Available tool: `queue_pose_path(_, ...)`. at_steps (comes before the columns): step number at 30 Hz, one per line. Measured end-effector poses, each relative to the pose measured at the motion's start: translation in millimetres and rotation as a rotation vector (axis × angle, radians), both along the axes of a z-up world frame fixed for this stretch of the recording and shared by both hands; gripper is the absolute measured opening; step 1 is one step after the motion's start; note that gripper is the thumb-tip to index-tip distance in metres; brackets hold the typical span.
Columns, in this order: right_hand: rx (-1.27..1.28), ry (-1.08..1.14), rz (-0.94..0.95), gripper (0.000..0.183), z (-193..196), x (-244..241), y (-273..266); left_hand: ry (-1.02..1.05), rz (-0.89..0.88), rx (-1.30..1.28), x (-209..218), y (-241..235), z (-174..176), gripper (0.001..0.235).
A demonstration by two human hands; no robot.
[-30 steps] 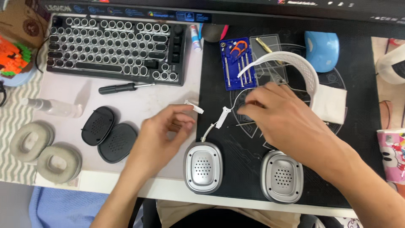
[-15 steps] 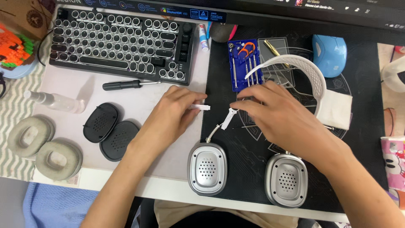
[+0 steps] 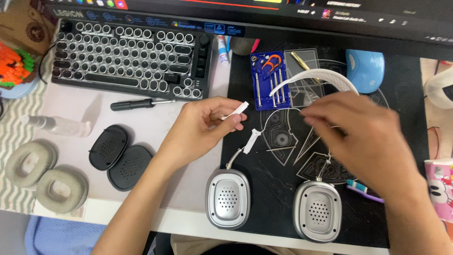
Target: The person assembles a pair of over-ear headphones by attaching the earcups to the headband using small screws and plastic clips. They use a screwdriver to tighten the screws and then snap the plastic clips into place.
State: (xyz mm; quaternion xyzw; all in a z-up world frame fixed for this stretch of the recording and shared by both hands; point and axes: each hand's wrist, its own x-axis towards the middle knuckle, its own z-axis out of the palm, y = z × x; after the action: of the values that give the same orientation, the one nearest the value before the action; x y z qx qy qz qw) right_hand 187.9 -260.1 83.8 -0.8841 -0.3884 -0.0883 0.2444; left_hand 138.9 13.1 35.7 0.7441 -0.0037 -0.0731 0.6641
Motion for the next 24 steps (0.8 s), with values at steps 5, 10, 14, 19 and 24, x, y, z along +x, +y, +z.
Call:
queue_pose_path(5,0.043,-0.018,-0.210,0.010,-7.4,14.6,-20.2,-0.075,-0.008,0.206,13.8,-10.8,11.5,0.024)
queue_pose_path(10,-0.029,-0.042,-0.364,0.030,-43.5,33.2,-34.3,-0.164,0.020,0.443,15.5,-6.5,-3.8,0.026)
queue_pose_path(14,-0.088,-0.021,-0.449,0.043,-54.8,36.0,-32.6,-0.194,0.041,0.517,10.0,0.9,-23.3,0.027)
queue_pose_path(19,-0.076,-0.091,-0.444,0.017,-66.3,42.3,-41.4,-0.211,-0.036,0.593,2.7,7.5,-16.7,0.032)
queue_pose_path(24,0.102,-0.151,-0.367,0.001,-50.2,27.3,-34.0,-0.231,-0.135,0.642,-1.9,15.9,-1.9,0.029)
